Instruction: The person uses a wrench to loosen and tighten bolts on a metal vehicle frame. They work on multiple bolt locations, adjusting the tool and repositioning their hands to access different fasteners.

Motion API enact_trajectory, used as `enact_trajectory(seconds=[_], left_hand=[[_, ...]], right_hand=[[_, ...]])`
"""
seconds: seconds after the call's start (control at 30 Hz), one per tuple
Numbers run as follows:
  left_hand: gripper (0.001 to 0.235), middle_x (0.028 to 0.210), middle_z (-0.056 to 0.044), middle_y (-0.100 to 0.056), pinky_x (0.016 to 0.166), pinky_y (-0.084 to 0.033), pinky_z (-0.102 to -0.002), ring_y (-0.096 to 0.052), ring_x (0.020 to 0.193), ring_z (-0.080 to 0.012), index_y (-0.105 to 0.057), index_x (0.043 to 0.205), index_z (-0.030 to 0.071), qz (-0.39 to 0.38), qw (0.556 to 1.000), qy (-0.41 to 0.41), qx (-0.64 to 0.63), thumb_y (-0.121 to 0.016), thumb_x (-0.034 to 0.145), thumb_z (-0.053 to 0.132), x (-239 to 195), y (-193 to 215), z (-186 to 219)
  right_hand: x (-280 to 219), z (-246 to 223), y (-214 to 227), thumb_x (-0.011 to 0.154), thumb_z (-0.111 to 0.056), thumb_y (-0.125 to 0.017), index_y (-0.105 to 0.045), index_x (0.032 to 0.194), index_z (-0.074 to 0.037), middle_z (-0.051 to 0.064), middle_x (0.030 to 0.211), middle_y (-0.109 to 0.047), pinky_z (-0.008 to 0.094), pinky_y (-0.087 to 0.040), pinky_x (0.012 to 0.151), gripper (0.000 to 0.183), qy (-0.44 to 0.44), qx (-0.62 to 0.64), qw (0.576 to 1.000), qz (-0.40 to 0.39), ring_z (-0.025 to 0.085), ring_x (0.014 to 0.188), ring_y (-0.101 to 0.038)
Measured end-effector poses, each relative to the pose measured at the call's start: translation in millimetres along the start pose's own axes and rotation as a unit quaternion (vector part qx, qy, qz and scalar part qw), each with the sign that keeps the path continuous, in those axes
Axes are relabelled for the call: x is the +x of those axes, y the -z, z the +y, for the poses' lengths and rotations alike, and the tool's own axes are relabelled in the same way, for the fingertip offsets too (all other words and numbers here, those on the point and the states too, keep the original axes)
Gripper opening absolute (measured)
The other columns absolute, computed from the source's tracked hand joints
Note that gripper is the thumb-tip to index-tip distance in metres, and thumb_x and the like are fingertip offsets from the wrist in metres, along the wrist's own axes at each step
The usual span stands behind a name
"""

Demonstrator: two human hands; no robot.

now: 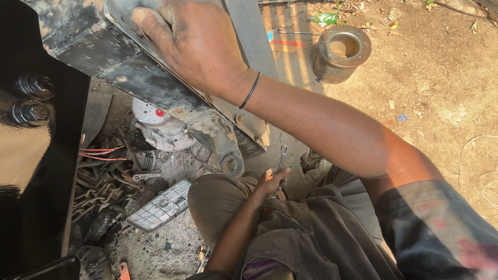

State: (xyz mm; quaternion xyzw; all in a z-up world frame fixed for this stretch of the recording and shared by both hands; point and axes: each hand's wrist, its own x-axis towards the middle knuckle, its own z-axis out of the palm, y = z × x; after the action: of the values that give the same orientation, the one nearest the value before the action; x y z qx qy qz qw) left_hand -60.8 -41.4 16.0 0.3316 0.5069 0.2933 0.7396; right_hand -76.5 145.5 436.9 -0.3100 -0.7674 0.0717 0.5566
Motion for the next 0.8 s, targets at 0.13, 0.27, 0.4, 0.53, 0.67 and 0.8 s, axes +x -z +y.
enact_trajectory(seconds=[0.13, 0.27, 0.4, 0.53, 0.67, 0.8], left_hand=[[0.035, 0.073, 0.002, -0.061, 0.05, -0.043, -0.025, -0.057, 0.062, -0.0079, -0.07, 0.093, 0.009, -0.004, 1.0, -0.005, -0.003, -0.075, 0.089, 0.044, 2.0, -0.7, 0.8], [0.038, 0.073, 0.002, -0.061, 0.05, -0.042, -0.025, -0.056, 0.062, -0.008, -0.071, 0.096, 0.007, -0.005, 1.0, -0.008, 0.009, -0.075, 0.09, 0.044, 2.8, -0.5, -1.6], [0.037, 0.075, 0.001, -0.061, 0.051, -0.043, -0.024, -0.057, 0.065, -0.0084, -0.071, 0.099, 0.007, -0.004, 1.0, -0.003, -0.018, -0.076, 0.089, 0.043, 4.4, -3.1, -1.5], [0.039, 0.076, 0.0, -0.061, 0.052, -0.043, -0.025, -0.057, 0.066, -0.0092, -0.071, 0.101, 0.006, -0.001, 1.0, 0.01, -0.011, -0.075, 0.09, 0.043, 2.0, -3.4, 1.5], [0.038, 0.076, 0.001, -0.061, 0.053, -0.043, -0.025, -0.057, 0.067, -0.0092, -0.071, 0.102, 0.007, 0.001, 1.0, 0.005, -0.006, -0.075, 0.09, 0.043, 2.4, -7.2, 2.9], [0.038, 0.076, 0.002, -0.061, 0.054, -0.043, -0.025, -0.057, 0.068, -0.0086, -0.071, 0.102, 0.008, 0.0, 1.0, 0.011, 0.003, -0.074, 0.09, 0.044, 3.0, -5.6, 4.0]], right_hand=[[-0.6, 3.0, -5.2, 0.104, -0.045, -0.063, -0.071, 0.097, -0.005, 0.012, 0.08, -0.068, 0.046, -0.052, 0.07, 0.041, 0.003, -0.016, 1.0, 0.015, 0.033, 0.075, -0.066], [-0.7, 4.3, -9.4, 0.104, -0.046, -0.062, -0.072, 0.106, -0.007, 0.011, 0.086, -0.071, 0.047, -0.053, 0.073, 0.04, 0.003, -0.01, 1.0, 0.029, 0.033, 0.08, -0.068], [0.5, 3.4, -12.3, 0.107, -0.045, -0.059, -0.071, 0.112, -0.009, 0.011, 0.09, -0.071, 0.046, -0.054, 0.075, 0.039, 0.011, -0.003, 0.999, 0.04, 0.032, 0.083, -0.07], [0.9, 0.6, -12.2, 0.105, -0.047, -0.058, -0.072, 0.105, -0.011, 0.011, 0.084, -0.072, 0.045, -0.055, 0.072, 0.038, -0.059, 0.004, 0.998, -0.009, 0.032, 0.079, -0.07], [4.6, -2.4, -9.8, 0.107, -0.046, -0.057, -0.072, 0.101, -0.009, 0.013, 0.08, -0.072, 0.046, -0.053, 0.066, 0.04, -0.039, 0.033, 0.998, 0.033, 0.034, 0.072, -0.069], [11.8, -6.4, -5.1, 0.105, -0.049, -0.055, -0.071, 0.098, -0.006, 0.012, 0.071, -0.069, 0.046, -0.052, 0.062, 0.047, -0.069, 0.102, 0.992, 0.039, 0.034, 0.066, -0.067]])
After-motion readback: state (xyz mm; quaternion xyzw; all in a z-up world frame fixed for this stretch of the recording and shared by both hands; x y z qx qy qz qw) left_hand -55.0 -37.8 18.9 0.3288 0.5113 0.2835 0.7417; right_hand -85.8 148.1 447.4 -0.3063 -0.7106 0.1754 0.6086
